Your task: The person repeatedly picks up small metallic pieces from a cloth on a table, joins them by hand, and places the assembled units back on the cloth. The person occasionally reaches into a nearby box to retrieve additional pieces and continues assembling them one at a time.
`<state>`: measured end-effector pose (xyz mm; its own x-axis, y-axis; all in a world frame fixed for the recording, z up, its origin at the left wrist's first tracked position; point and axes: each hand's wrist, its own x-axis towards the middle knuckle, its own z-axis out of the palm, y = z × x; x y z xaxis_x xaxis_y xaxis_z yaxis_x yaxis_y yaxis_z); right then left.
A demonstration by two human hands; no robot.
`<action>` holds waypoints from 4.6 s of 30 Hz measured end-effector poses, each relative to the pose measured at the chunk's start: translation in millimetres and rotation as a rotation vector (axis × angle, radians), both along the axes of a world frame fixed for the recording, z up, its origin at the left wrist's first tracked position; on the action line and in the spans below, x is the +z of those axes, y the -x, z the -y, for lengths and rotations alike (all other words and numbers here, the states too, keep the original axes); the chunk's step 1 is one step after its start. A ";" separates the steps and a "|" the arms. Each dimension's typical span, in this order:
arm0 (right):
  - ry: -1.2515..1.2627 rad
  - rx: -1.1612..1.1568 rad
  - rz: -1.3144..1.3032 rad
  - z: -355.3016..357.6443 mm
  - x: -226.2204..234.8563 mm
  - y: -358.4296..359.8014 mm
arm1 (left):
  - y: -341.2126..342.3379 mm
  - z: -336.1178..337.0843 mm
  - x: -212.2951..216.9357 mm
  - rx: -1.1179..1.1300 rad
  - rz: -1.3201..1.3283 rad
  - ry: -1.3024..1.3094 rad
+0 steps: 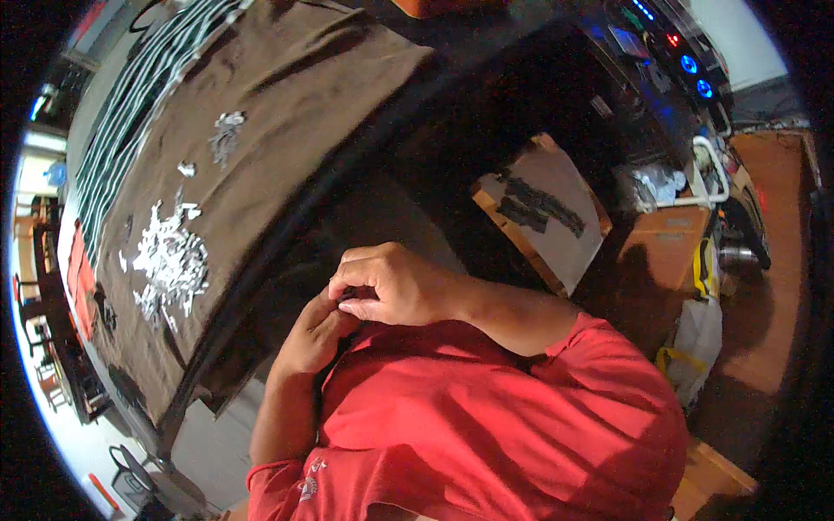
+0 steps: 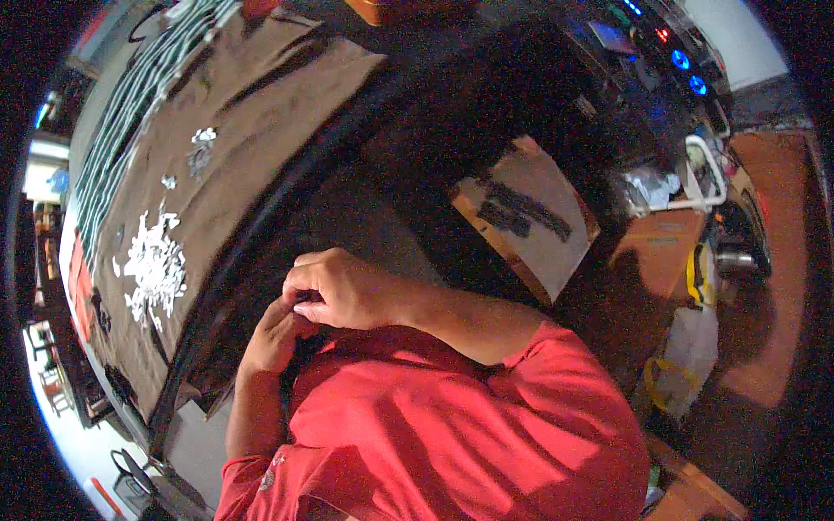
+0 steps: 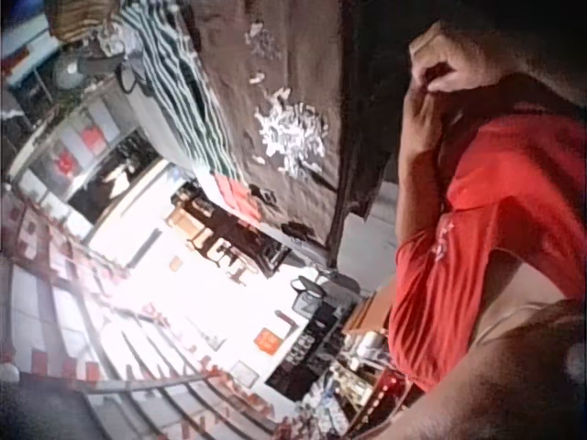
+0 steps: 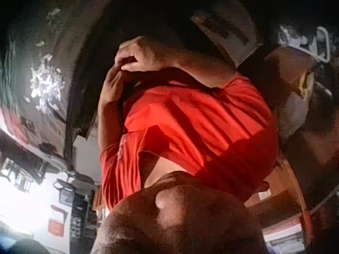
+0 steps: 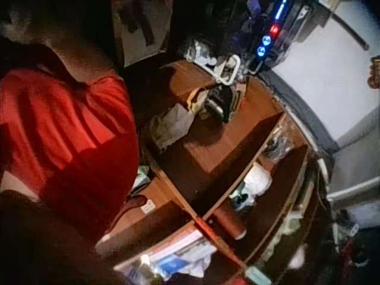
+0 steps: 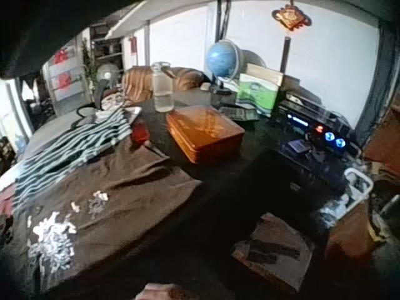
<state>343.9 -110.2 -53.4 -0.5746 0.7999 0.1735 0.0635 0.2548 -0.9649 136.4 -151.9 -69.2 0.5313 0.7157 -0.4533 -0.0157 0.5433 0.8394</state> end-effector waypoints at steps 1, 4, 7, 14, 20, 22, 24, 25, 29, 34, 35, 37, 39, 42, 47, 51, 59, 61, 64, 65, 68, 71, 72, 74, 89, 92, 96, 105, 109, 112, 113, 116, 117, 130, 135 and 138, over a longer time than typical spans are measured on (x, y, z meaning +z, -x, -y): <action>0.014 -0.018 -0.014 1.4 -3.4 -5.2 | -5.2 -3.1 -1.5 -0.027 -0.003 0.003; -0.024 -0.104 -0.025 5.0 -12.2 -23.3 | -22.1 -11.9 -3.7 -0.065 0.010 0.008; -0.123 -0.228 0.047 6.9 -21.6 -49.6 | -37.2 -21.8 -6.4 -0.069 -0.007 -0.011; 0.063 -0.723 0.510 5.5 -94.6 -218.2 | -36.2 -42.8 -9.1 -0.060 -0.170 -0.035; 0.369 -0.819 1.036 44.7 -211.6 -368.1 | -24.5 -41.1 -15.7 0.019 -0.248 -0.005; 0.585 -0.832 0.784 59.0 -236.2 -390.3 | -19.7 -37.8 -17.7 0.035 -0.290 -0.008; 0.690 -0.812 0.783 65.7 -254.8 -398.3 | -15.3 -36.6 -21.2 0.047 -0.271 0.002; 0.653 -0.785 0.887 67.3 -261.4 -400.0 | -13.5 -35.9 -23.1 0.038 -0.272 -0.020; 0.845 -0.878 0.669 70.1 -282.9 -403.5 | -10.4 -32.4 -29.1 0.059 -0.265 0.006; 0.469 -0.742 0.935 73.7 -311.0 -409.9 | -11.1 -31.5 -28.4 0.021 -0.254 0.014; 0.476 -0.730 0.983 73.2 -315.4 -411.6 | -11.7 -31.2 -27.3 0.025 -0.270 0.027; 0.499 -0.650 1.027 66.9 -323.2 -415.6 | -12.7 -30.6 -25.3 0.017 -0.282 0.020; 0.585 -0.670 0.989 64.4 -328.1 -418.6 | -13.7 -30.9 -24.6 0.029 -0.272 0.049; 0.621 -0.748 0.846 65.6 -333.5 -420.7 | -13.5 -31.2 -25.2 0.028 -0.249 0.061; 0.441 -0.740 0.998 73.1 -336.3 -415.8 | -10.0 -29.1 -28.3 0.028 -0.223 0.059; 0.609 -0.799 0.820 72.5 -322.4 -407.0 | -7.9 -28.1 -29.3 0.022 -0.209 0.070; 0.215 -0.808 1.056 78.2 -313.6 -397.1 | -6.5 -27.3 -28.4 0.027 -0.179 0.077; 0.118 -0.878 1.009 86.2 -326.3 -400.5 | -5.4 -27.3 -30.1 0.016 -0.178 0.066; 0.194 -1.076 0.997 100.2 -342.9 -406.5 | -4.3 -26.6 -31.3 0.023 -0.166 0.080; 0.299 -1.174 1.016 103.9 -346.5 -406.0 | -4.2 -26.6 -31.1 0.025 -0.173 0.086; 0.627 -1.298 0.692 111.4 -347.8 -397.4 | -4.8 -27.0 -28.9 0.016 -0.183 0.091; 0.786 -1.416 0.383 112.5 -340.2 -382.1 | -4.2 -26.8 -25.0 0.003 -0.177 0.106; 0.861 -1.468 0.379 109.4 -338.0 -378.0 | -3.3 -26.9 -24.3 -0.011 -0.179 0.111; 0.854 -1.428 0.366 107.0 -332.7 -375.3 | 0.1 -27.8 -21.6 -0.042 -0.189 0.103; -0.231 -1.181 0.514 -29.9 -170.7 -246.4 | 129.5 -31.4 106.4 0.088 0.021 -0.642; -0.426 -0.963 0.364 -68.6 -86.8 -143.6 | 168.2 -15.8 117.7 0.571 -0.161 -0.785; -0.586 -0.494 0.328 -86.5 15.4 -14.5 | 210.0 0.9 107.5 0.608 -1.080 -0.888; -1.060 0.493 0.252 -110.8 74.8 187.8 | 231.0 -1.9 79.8 0.206 -1.289 -1.020; -1.172 0.650 0.266 -119.0 66.1 223.6 | 234.3 -21.4 75.7 0.057 -1.332 -1.115; -1.222 0.638 0.260 -132.0 57.7 233.7 | 241.4 -35.2 70.1 -0.004 -1.381 -1.147; -1.233 0.618 0.266 -138.8 55.8 234.9 | 243.8 -41.7 67.5 -0.013 -1.391 -1.155; -1.212 0.572 0.278 -162.0 51.8 236.2 | 253.0 -65.0 61.0 -0.012 -1.407 -1.169; -1.202 0.554 0.293 -170.2 51.1 235.3 | 257.1 -73.9 59.6 -0.006 -1.412 -1.168; -1.038 0.214 0.523 -242.6 46.8 200.4 | 280.7 -156.9 70.0 0.008 -1.387 -1.250; -1.106 0.220 0.363 -213.6 59.9 212.0 | 302.4 -156.1 105.6 0.441 -1.215 -1.275; -0.932 0.488 0.390 -185.0 63.4 231.6 | 312.9 -149.5 116.3 0.785 -0.993 -1.149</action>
